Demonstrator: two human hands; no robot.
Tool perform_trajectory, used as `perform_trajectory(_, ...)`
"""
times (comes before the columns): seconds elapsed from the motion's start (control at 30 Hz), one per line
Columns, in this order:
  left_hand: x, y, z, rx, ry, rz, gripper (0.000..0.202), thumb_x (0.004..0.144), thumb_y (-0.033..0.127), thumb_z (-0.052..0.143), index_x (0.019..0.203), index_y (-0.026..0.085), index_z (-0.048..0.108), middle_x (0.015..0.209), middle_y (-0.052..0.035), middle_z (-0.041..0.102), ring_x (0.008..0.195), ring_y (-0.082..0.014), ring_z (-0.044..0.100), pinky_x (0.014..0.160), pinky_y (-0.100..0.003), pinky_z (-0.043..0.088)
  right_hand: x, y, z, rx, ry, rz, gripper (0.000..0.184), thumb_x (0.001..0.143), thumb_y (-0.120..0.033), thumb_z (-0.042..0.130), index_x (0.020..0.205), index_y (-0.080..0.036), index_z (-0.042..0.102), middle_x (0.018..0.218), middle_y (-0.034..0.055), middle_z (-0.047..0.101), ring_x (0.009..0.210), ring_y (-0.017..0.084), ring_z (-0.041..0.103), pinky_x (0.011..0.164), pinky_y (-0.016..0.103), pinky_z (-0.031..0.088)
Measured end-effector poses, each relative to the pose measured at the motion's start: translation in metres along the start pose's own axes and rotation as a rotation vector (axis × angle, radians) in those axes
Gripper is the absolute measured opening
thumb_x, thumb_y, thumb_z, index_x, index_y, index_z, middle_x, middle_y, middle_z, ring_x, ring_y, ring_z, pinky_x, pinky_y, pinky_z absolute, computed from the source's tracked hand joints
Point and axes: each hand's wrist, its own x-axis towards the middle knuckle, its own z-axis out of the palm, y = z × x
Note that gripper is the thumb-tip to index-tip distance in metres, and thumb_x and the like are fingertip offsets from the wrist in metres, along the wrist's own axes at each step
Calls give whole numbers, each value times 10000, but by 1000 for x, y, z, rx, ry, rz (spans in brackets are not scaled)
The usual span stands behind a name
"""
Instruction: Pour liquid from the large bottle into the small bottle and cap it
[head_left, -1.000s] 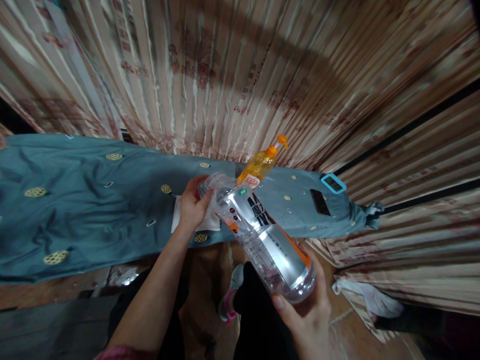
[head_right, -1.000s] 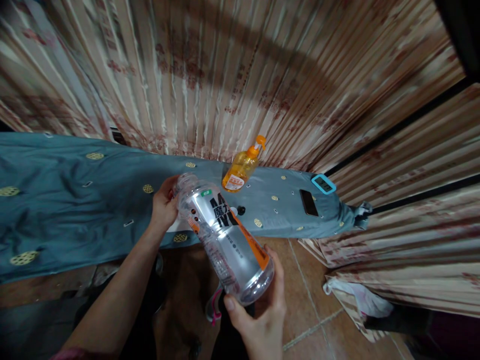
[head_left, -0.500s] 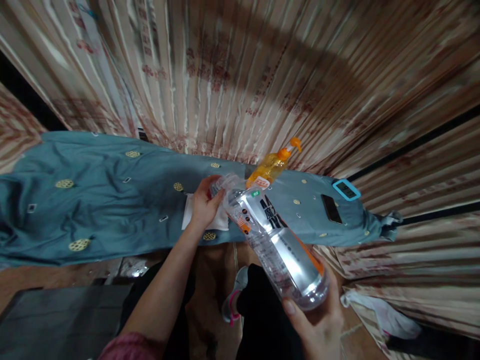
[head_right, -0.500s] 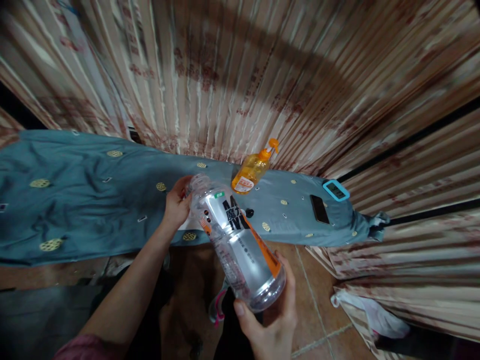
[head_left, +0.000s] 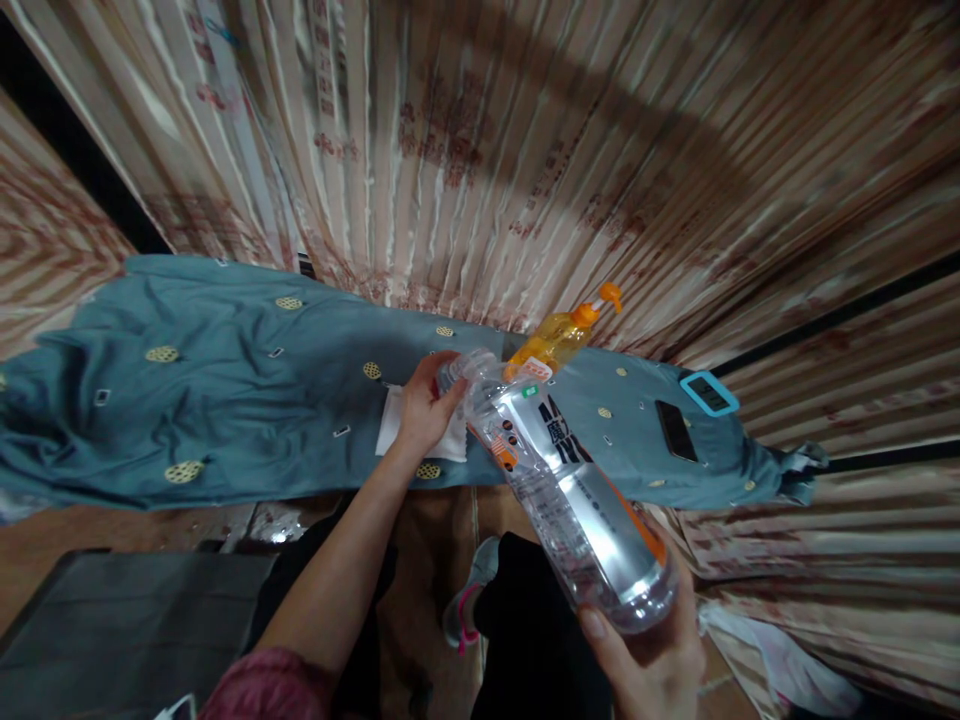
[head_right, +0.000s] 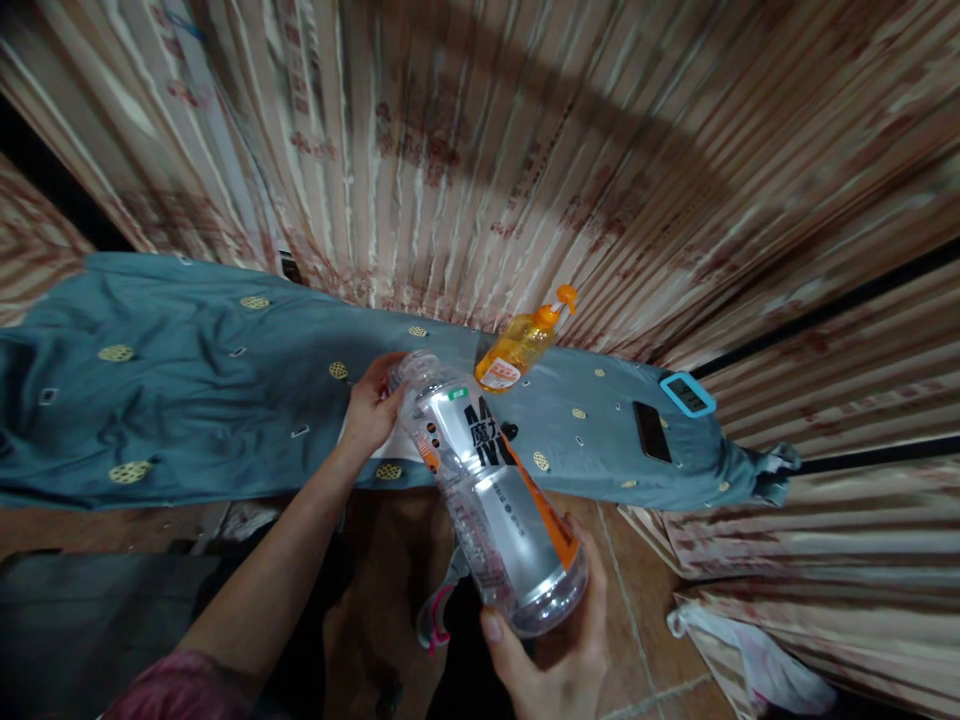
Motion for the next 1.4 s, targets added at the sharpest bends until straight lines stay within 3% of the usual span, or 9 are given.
perform_trajectory(0.3,-1,3,0,11,4,-12,372,828,438,671,1101,185,669,1100,-99,737,1046,-268,683,951,-395,518,-1,-6,2,36,38,21,1047,592,-567,822,1459,-165,395,1529,205,410,1397,402,404,1144,598,328)
perform_trajectory(0.67,-1,2,0,17,0,4,390,848,479,656,1107,188,671,1089,-95,739,1028,-260,685,937,-391,527,1,-2,0,-5,32,-50,1034,632,-560,808,1490,-165,388,1572,202,374,1486,422,302,1194,626,269)
perform_trajectory(0.87,-1,3,-1,7,-8,-4,375,839,456,674,1097,183,676,1107,-99,739,1053,-266,683,956,-397,523,1,-6,2,25,47,-34,1075,621,-567,817,1495,-126,375,1572,226,367,1498,421,287,1230,643,154)
perform_trajectory(1.0,-1,3,0,1,-10,-7,368,833,439,687,1097,184,677,1109,-100,738,1055,-269,683,956,-401,525,1,-7,2,12,44,-22,1098,619,-560,817,1509,-117,353,1580,239,348,1501,435,270,1213,650,206)
perform_trajectory(1.2,-1,0,0,3,-1,-11,386,833,460,685,1104,185,676,1089,-98,737,1030,-265,682,933,-392,525,1,-7,3,22,58,-47,1076,615,-540,822,1484,-82,381,1573,257,356,1488,447,288,1211,671,183)
perform_trajectory(1.4,-2,-3,1,9,-2,1,385,837,454,681,1105,177,672,1111,-105,730,1056,-271,678,957,-401,519,1,-9,2,14,66,-1,1144,590,-579,823,1507,-90,345,1563,272,361,1472,481,298,1145,672,322)
